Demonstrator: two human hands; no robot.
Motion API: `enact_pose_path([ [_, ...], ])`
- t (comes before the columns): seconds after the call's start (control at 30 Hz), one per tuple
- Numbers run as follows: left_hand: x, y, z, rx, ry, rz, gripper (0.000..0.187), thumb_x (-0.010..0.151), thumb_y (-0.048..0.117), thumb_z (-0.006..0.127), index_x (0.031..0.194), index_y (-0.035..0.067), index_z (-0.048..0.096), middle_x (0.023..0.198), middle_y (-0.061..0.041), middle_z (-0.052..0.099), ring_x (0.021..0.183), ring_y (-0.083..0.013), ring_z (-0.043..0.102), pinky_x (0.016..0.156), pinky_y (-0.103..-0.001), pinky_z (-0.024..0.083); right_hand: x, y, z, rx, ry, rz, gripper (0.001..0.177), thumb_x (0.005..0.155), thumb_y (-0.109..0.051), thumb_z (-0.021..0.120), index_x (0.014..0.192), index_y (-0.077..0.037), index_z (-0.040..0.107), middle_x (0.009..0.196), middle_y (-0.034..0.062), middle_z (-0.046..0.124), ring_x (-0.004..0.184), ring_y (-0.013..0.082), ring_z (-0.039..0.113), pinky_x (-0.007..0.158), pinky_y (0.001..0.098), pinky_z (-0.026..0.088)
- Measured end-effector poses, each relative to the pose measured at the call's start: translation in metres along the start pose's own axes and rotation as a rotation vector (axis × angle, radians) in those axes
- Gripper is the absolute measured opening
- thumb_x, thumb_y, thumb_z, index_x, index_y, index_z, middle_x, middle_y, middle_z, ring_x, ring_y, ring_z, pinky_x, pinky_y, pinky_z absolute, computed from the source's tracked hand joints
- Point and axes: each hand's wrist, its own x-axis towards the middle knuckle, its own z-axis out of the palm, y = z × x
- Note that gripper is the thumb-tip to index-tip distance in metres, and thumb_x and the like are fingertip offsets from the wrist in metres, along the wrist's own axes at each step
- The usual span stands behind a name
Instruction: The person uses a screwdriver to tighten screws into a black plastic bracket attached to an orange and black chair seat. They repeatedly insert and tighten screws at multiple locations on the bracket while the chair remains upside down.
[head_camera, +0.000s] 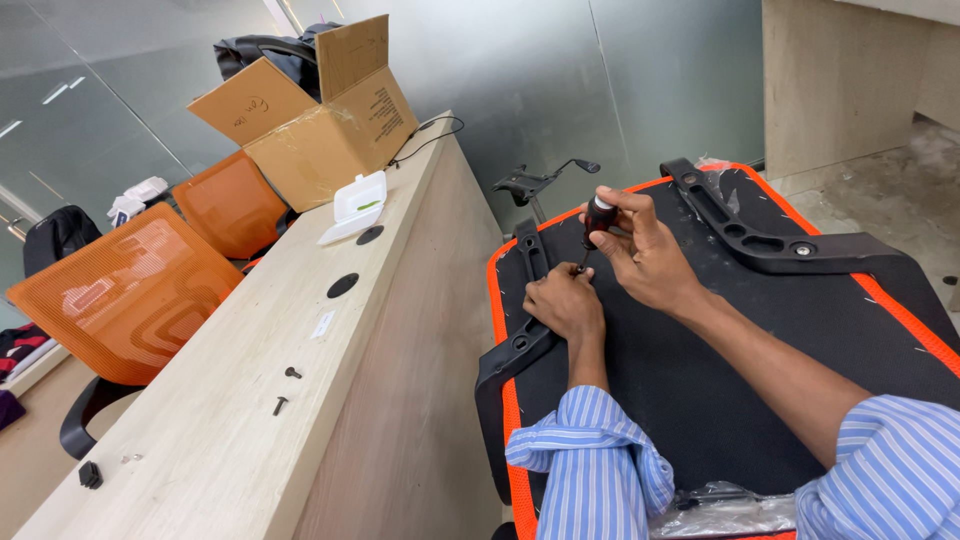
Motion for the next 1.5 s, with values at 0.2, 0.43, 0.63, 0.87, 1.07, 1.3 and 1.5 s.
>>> enact_pose_path([
  [0.2,0.004,0.001,-0.003,-0.055,-0.050,-0.065,0.022,0.081,0.034,0.083,0.097,0.019,0.084,0.086,-0.004,0.076,0.098,-0.0221,0.059,0.096,-0.041,0.040,0.006,0.009,-0.003,-0.069,0.006,0.010,0.054,0.105,-0.004,0.059,0.150,-0.018,0.033,0.134,0.0150,0.064,0.130,0.0288,0.065,0.111,0.0434,0.056],
  [0.43,-0.001,0.000,0.005,-0.096,-0.075,-0.071,0.021,0.083,0.032,0.082,0.099,0.018,0.083,0.086,-0.003,0.078,0.096,-0.0215,0.061,0.097,-0.040,0.042,0.011,0.010,0.000,-0.136,0.056,0.066,0.056,0.099,-0.006,0.068,0.147,-0.016,0.042,0.129,0.0144,0.061,0.119,0.0251,0.069,0.096,0.0387,0.059],
  [0.63,-0.002,-0.002,0.019,-0.086,-0.020,0.010,0.020,0.083,0.029,0.082,0.100,0.017,0.083,0.088,-0.005,0.079,0.095,-0.0237,0.063,0.095,-0.041,0.043,0.016,0.008,-0.007,-0.167,0.069,0.062,0.055,0.098,-0.006,0.068,0.147,-0.015,0.044,0.131,0.0150,0.061,0.117,0.0258,0.068,0.093,0.0388,0.061],
  [0.87,0.000,0.001,0.025,-0.079,-0.016,0.010,0.025,0.082,0.030,0.083,0.102,0.017,0.083,0.089,-0.005,0.077,0.097,-0.0241,0.062,0.095,-0.041,0.044,0.009,0.013,-0.010,-0.103,0.027,0.019,0.047,0.104,-0.006,0.061,0.147,-0.014,0.044,0.133,0.0134,0.064,0.124,0.0252,0.067,0.106,0.0383,0.058],
  [1.07,-0.001,0.008,0.020,-0.077,-0.077,-0.013,0.022,0.083,0.029,0.082,0.102,0.018,0.083,0.087,-0.004,0.076,0.098,-0.0242,0.061,0.096,-0.041,0.043,0.018,0.014,-0.005,-0.263,0.005,-0.087,0.051,0.100,-0.005,0.067,0.145,-0.017,0.048,0.122,0.0109,0.064,0.109,0.0208,0.069,0.089,0.0323,0.062],
  [1.3,-0.003,0.004,0.024,-0.109,-0.025,0.014,0.019,0.085,0.025,0.080,0.101,0.016,0.082,0.090,-0.005,0.076,0.102,-0.0233,0.062,0.098,-0.041,0.043,0.019,0.008,-0.005,-0.410,0.046,0.035,0.057,0.090,-0.020,0.082,0.137,-0.018,0.051,0.108,0.0095,0.055,0.092,0.0209,0.064,0.074,0.0326,0.058],
  [1.5,-0.002,0.002,0.030,-0.138,0.057,0.047,0.020,0.082,0.025,0.081,0.099,0.015,0.083,0.095,-0.006,0.076,0.104,-0.0242,0.061,0.098,-0.041,0.042,0.019,0.005,-0.012,-0.208,-0.044,-0.168,0.044,0.100,-0.007,0.065,0.139,-0.008,0.045,0.151,0.0177,0.053,0.136,0.0323,0.059,0.111,0.0421,0.053],
])
